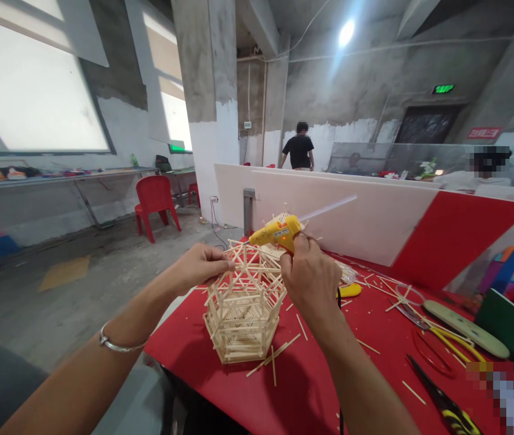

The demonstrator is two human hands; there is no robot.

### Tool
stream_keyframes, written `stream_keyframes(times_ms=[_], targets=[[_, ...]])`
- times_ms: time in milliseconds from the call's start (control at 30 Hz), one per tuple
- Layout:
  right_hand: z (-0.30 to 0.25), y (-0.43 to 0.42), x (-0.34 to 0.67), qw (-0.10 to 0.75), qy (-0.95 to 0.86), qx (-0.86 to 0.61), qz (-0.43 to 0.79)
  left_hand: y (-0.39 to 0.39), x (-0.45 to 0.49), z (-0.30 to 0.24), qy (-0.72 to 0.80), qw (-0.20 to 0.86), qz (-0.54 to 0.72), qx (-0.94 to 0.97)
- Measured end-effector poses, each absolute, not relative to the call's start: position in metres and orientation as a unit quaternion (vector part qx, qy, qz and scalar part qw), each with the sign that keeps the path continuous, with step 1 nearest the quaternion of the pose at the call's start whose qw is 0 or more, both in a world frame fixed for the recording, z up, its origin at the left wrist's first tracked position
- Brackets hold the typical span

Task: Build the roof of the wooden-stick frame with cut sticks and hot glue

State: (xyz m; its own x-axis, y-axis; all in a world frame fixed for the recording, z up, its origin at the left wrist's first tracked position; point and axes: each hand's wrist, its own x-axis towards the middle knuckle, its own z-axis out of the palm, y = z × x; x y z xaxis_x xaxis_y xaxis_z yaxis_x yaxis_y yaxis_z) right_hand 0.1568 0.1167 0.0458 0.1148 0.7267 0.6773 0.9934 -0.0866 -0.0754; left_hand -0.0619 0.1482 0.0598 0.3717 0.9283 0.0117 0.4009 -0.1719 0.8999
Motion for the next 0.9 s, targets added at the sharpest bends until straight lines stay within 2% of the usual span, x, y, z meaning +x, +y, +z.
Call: stream_keyframes(times_ms=[333, 500, 767, 900], targets=[[0.036, 0.110, 0.162, 0.277, -0.607, -0.704, -0.243, 0.150, -0.062, 0.058, 0.474, 0.437, 0.304, 0.701], [0.019, 0.091, 0.185, 0.288, -0.593, -0.730, -0.180, 0.148, -0.061, 0.059, 0.480, 0.437, 0.298, 0.699], [-0.076, 0.052, 0.268, 0.256, -0.576, -0.775, 0.035, 0.147, -0.063, 0.059, 0.474, 0.433, 0.298, 0.707], [-0.128, 0.031, 0.302, 0.221, -0.538, -0.810, 0.079, 0.148, -0.063, 0.057, 0.468, 0.417, 0.296, 0.721]])
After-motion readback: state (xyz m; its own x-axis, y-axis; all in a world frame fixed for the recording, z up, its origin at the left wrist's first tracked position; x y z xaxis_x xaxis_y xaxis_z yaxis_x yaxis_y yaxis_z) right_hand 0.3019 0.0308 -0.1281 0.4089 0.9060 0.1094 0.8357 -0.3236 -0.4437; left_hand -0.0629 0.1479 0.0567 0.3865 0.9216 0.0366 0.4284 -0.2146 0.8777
